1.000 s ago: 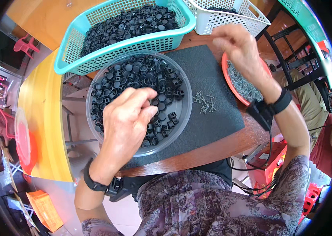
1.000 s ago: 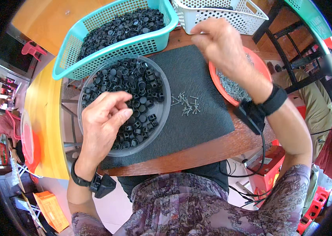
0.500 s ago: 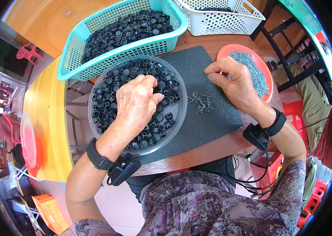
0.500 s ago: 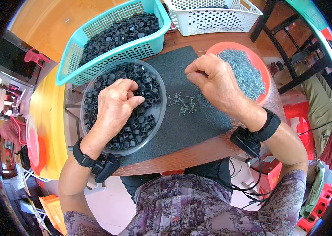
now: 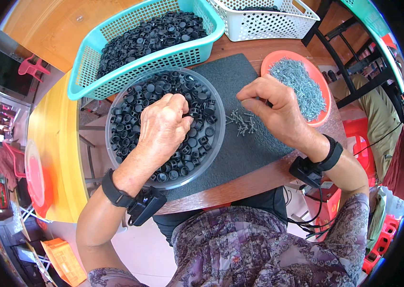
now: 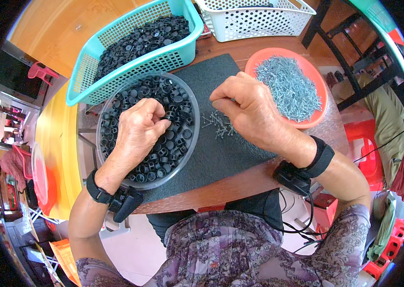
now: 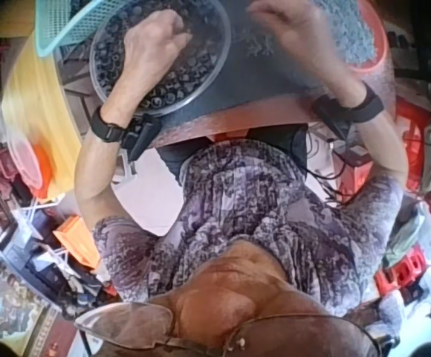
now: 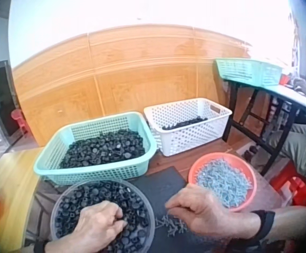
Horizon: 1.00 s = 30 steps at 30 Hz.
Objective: Manually assembling small black plastic caps with metal screws.
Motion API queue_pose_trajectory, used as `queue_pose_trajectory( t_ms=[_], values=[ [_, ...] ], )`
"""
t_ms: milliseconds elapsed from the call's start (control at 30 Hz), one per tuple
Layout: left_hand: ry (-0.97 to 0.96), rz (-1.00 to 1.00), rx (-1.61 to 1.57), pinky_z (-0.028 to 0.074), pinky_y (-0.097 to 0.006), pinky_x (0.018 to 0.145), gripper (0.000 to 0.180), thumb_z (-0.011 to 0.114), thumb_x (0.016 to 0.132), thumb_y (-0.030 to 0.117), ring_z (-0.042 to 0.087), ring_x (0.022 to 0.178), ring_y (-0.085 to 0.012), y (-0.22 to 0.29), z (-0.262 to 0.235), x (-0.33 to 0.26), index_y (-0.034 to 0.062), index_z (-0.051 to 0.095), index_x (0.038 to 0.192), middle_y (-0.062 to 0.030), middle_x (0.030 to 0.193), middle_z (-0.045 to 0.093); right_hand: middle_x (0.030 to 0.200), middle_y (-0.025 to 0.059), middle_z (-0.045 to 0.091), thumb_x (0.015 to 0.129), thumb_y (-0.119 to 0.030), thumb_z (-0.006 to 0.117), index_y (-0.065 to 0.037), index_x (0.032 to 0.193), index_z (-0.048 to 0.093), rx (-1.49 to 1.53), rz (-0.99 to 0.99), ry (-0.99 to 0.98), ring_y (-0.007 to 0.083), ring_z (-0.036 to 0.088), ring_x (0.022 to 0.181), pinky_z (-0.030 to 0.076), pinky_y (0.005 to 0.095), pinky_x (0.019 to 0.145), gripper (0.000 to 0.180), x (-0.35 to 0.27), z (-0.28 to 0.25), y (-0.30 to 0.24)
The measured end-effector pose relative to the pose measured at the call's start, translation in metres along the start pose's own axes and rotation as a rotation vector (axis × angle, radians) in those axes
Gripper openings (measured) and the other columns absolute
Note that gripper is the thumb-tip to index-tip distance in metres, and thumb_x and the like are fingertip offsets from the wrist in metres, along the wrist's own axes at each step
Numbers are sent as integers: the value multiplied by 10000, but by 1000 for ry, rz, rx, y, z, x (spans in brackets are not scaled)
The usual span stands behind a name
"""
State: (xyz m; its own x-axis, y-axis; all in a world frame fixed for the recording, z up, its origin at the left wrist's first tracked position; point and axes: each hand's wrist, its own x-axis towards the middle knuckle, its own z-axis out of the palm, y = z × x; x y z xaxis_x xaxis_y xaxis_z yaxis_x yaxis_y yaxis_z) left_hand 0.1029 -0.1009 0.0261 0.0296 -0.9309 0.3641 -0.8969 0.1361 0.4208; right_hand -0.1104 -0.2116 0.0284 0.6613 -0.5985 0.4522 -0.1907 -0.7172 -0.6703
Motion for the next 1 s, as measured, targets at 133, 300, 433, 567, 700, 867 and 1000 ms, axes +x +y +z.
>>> queue_pose_trajectory(
  t_ms=[133, 300, 433, 567, 700, 867, 1000],
  values=[
    [30, 20, -45, 468, -334, 563, 149, 677, 675, -8, 588, 630, -241, -2, 7, 1, -4, 570, 779, -97, 704, 555, 768, 83, 618, 750, 13, 654, -12, 842, 646, -20, -89, 6, 227, 569, 733, 451, 323, 640, 95, 2, 3, -6],
    [39, 134, 72, 478, -348, 576, 135, 650, 670, -14, 592, 633, -257, 1, 13, -2, -2, 583, 786, -108, 694, 552, 788, 68, 624, 751, 40, 650, -12, 867, 652, -45, -149, -18, 193, 565, 734, 445, 292, 644, 127, 4, 7, -12],
    [5, 199, 108, 480, -366, 569, 96, 627, 652, -13, 589, 626, -271, -1, 13, 2, 0, 581, 735, -114, 657, 548, 752, 83, 611, 733, 30, 654, -14, 826, 638, 0, -167, 20, 238, 557, 714, 440, 336, 620, 104, 3, 13, -10],
    [45, 215, 112, 475, -366, 549, 68, 610, 651, -13, 584, 611, -271, -2, 16, 1, 5, 573, 706, -111, 632, 533, 714, 94, 597, 716, 14, 665, -13, 790, 622, 13, -187, 40, 274, 546, 688, 438, 374, 603, 90, 2, 16, -10],
    [33, 151, 63, 476, -353, 543, 49, 597, 651, -16, 590, 599, -264, -5, 11, 0, 1, 571, 690, -119, 643, 551, 710, 96, 593, 713, 17, 666, -13, 787, 618, 2, -180, 39, 276, 545, 686, 437, 374, 599, 94, 1, 18, -8],
    [-14, -24, -114, 453, -281, 527, 69, 610, 658, 0, 572, 570, -164, 2, -10, 0, -16, 594, 723, -78, 657, 580, 716, 103, 595, 700, 15, 675, -11, 792, 617, 64, -177, 55, 285, 545, 694, 438, 374, 606, 111, -2, 21, -9],
    [-104, -372, -547, 408, -198, 478, 21, 639, 733, 24, 509, 516, -58, 12, -20, 3, 14, 634, 716, 3, 647, 595, 741, 106, 607, 693, 10, 681, -7, 803, 618, 29, -162, 51, 286, 556, 714, 446, 373, 620, 128, -3, 20, -13]
  ],
)
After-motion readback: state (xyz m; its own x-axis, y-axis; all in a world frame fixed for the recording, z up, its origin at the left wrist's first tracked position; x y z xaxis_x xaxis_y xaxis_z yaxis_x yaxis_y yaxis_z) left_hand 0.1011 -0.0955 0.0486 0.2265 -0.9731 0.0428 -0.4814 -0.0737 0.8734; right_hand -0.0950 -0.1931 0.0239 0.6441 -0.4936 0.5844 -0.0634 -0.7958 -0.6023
